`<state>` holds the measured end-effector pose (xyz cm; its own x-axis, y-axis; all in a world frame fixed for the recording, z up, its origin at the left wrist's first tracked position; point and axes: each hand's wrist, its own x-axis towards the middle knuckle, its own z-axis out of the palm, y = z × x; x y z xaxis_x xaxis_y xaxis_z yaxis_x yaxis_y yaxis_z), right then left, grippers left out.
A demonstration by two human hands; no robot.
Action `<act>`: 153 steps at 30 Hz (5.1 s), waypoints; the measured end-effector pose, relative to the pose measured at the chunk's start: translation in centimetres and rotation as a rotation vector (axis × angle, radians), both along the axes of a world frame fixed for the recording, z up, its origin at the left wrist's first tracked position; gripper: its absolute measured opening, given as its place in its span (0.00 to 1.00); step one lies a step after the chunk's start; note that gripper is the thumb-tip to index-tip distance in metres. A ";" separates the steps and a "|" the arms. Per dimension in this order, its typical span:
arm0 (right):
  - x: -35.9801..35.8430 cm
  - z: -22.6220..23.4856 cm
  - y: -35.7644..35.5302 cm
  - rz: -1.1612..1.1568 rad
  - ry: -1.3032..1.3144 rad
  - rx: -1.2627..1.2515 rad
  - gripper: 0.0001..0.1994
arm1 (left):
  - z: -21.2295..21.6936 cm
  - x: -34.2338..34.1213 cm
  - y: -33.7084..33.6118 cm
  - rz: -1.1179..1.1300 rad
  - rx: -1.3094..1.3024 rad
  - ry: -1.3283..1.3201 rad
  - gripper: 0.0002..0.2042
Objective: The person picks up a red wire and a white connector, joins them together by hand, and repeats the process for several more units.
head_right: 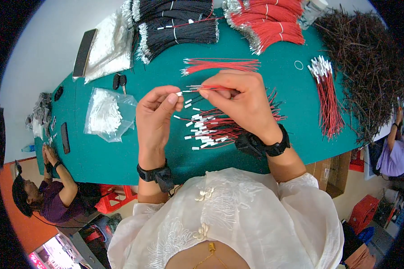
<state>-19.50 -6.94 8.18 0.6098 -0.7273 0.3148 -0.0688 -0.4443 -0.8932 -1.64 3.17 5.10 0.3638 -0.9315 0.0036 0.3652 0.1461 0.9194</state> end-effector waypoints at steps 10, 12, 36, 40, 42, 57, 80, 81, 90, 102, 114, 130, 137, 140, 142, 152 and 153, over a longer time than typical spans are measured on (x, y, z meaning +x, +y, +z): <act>0.3 0.5 0.0 0.023 0.002 -0.152 0.07 | 0.2 0.0 0.0 -0.025 0.030 -0.031 0.07; 0.3 0.5 0.0 0.020 0.009 -0.170 0.07 | 0.2 0.0 -0.1 -0.029 0.031 -0.036 0.07; 0.7 0.0 0.2 0.044 -0.020 -0.127 0.06 | 0.5 -0.4 0.2 -0.035 0.052 -0.137 0.07; 0.7 0.1 0.4 0.058 -0.002 -0.126 0.05 | 0.7 -0.6 0.2 -0.026 0.071 -0.136 0.07; 0.8 0.1 0.4 0.060 0.007 -0.129 0.05 | 0.8 -0.6 0.1 -0.022 0.081 -0.133 0.07; -3.5 1.0 -3.1 -0.125 0.148 -0.151 0.05 | -2.6 1.8 0.3 0.051 0.145 -0.185 0.06; -2.1 -0.2 -2.2 0.027 0.197 0.149 0.07 | -6.2 2.3 -1.6 0.022 0.287 -1.214 0.05; -1.9 -0.2 -2.0 0.068 0.206 0.175 0.07 | -6.2 2.3 -1.7 0.020 0.304 -1.262 0.05; 0.2 -2.4 -1.2 0.155 0.068 0.251 0.07 | -4.4 1.9 -1.7 0.055 0.239 -0.993 0.06; 0.3 -0.5 -0.4 0.131 0.131 0.252 0.04 | 0.4 -0.3 -0.7 -0.036 0.116 -0.372 0.07; 0.4 -0.5 -0.1 0.129 0.112 0.183 0.04 | 0.7 -0.8 -0.8 0.008 0.083 -0.333 0.04; -0.2 0.0 -0.4 -0.055 0.036 0.020 0.07 | -0.1 -0.1 -0.6 -0.036 0.020 -0.082 0.08; -0.2 0.1 -0.2 -0.062 0.087 0.080 0.06 | 0.1 -0.1 -0.5 -0.020 0.029 -0.097 0.08; -0.2 -0.2 -0.3 -0.052 0.077 0.095 0.06 | 0.2 -0.4 -0.4 -0.014 0.045 -0.125 0.08; -0.2 -0.2 -0.3 -0.047 0.072 0.103 0.06 | 0.2 -0.4 -0.4 -0.012 0.053 -0.140 0.07; -0.1 0.2 -0.1 -0.035 0.103 0.094 0.05 | -0.2 -0.6 -0.7 0.027 0.072 -0.171 0.05; -0.1 0.3 -0.1 -0.025 0.102 0.071 0.05 | -0.2 -0.6 -0.7 0.031 0.076 -0.171 0.05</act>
<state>-19.61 -7.01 8.44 0.6172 -0.7611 0.1995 -0.1712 -0.3774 -0.9101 -2.22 2.49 4.91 0.3926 -0.9197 -0.0020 0.1987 0.0826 0.9766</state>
